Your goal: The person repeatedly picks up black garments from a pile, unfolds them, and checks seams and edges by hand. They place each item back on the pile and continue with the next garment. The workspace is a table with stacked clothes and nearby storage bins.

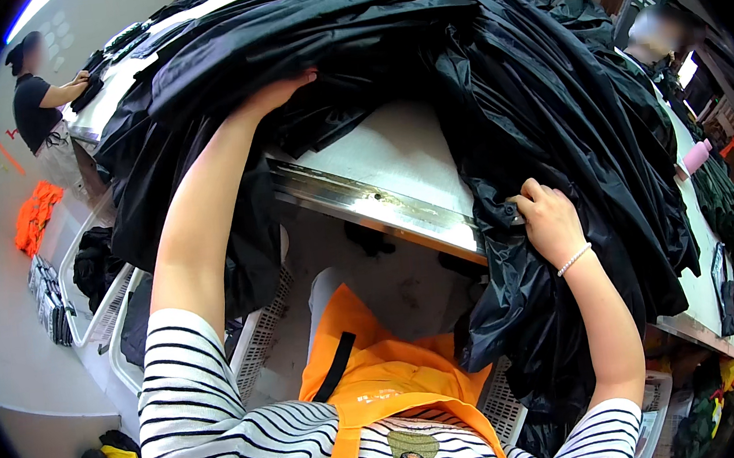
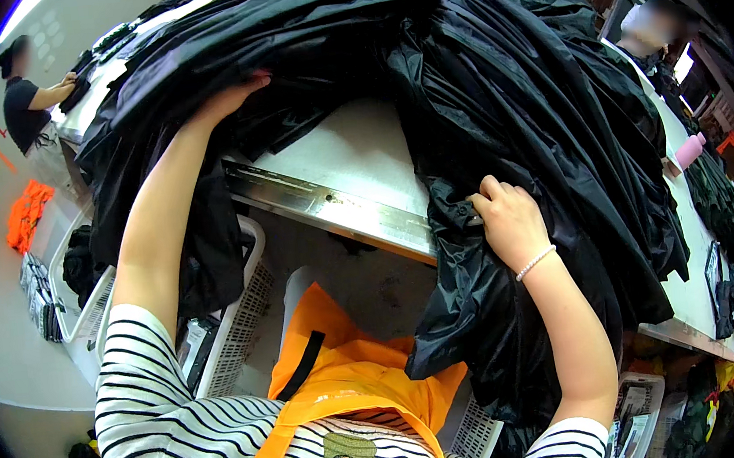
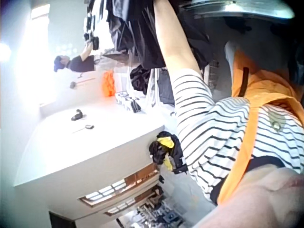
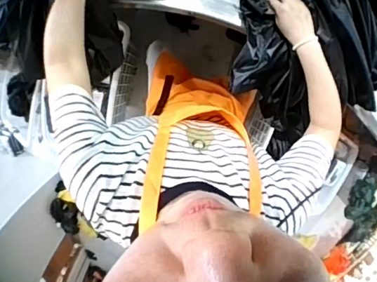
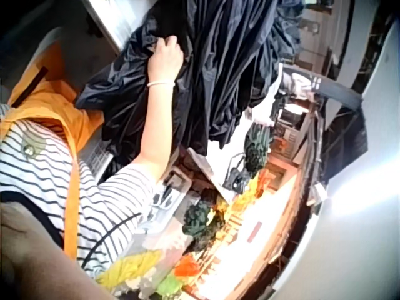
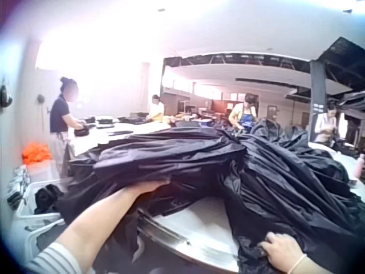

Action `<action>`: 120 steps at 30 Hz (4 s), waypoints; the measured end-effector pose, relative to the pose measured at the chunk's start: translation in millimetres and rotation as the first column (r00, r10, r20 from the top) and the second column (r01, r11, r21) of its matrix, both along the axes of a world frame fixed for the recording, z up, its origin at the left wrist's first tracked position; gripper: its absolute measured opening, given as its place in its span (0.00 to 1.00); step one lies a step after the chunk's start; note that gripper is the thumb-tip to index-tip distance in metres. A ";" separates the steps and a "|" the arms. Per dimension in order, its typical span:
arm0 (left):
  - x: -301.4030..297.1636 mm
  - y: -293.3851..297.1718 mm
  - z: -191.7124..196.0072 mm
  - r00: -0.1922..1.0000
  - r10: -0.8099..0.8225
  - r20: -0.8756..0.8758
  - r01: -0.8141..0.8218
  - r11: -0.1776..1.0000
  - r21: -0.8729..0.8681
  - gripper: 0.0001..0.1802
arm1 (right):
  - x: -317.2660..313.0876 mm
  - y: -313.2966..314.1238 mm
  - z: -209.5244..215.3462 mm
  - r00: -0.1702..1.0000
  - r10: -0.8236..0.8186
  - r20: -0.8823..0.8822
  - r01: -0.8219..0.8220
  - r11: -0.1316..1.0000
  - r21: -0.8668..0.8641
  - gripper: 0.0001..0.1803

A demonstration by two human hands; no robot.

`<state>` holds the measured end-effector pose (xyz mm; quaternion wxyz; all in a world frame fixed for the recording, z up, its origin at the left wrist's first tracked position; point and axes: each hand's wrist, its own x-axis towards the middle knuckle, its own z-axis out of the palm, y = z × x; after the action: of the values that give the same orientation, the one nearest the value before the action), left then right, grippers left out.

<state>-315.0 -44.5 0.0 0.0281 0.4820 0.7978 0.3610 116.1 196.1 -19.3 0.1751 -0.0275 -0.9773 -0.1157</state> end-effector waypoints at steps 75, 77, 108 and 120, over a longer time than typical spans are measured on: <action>297.3 45.6 -21.1 0.928 -0.182 -0.324 0.331 0.802 0.497 0.11 | 65.7 -56.8 58.2 0.965 -0.003 -0.261 -0.096 0.927 -0.363 0.13; 290.2 51.2 -13.2 0.954 -0.206 -0.220 0.295 0.784 0.546 0.03 | 62.1 -58.0 68.6 0.948 -0.085 -0.308 -0.126 0.786 -0.605 0.05; 281.1 90.6 22.7 0.525 -0.644 0.556 0.476 0.764 0.436 0.10 | 28.3 -56.5 82.1 0.945 -0.078 -0.318 -0.165 0.726 -0.668 0.05; 289.9 75.7 23.6 0.753 -0.595 0.281 0.470 0.785 0.403 0.11 | 19.8 -55.7 69.6 0.928 -0.110 -0.355 -0.204 0.649 -0.733 0.04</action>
<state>-25.0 31.2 23.6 0.2152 0.6072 0.5357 0.5459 136.0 140.4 50.3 0.3304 -0.0934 -0.8846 0.3156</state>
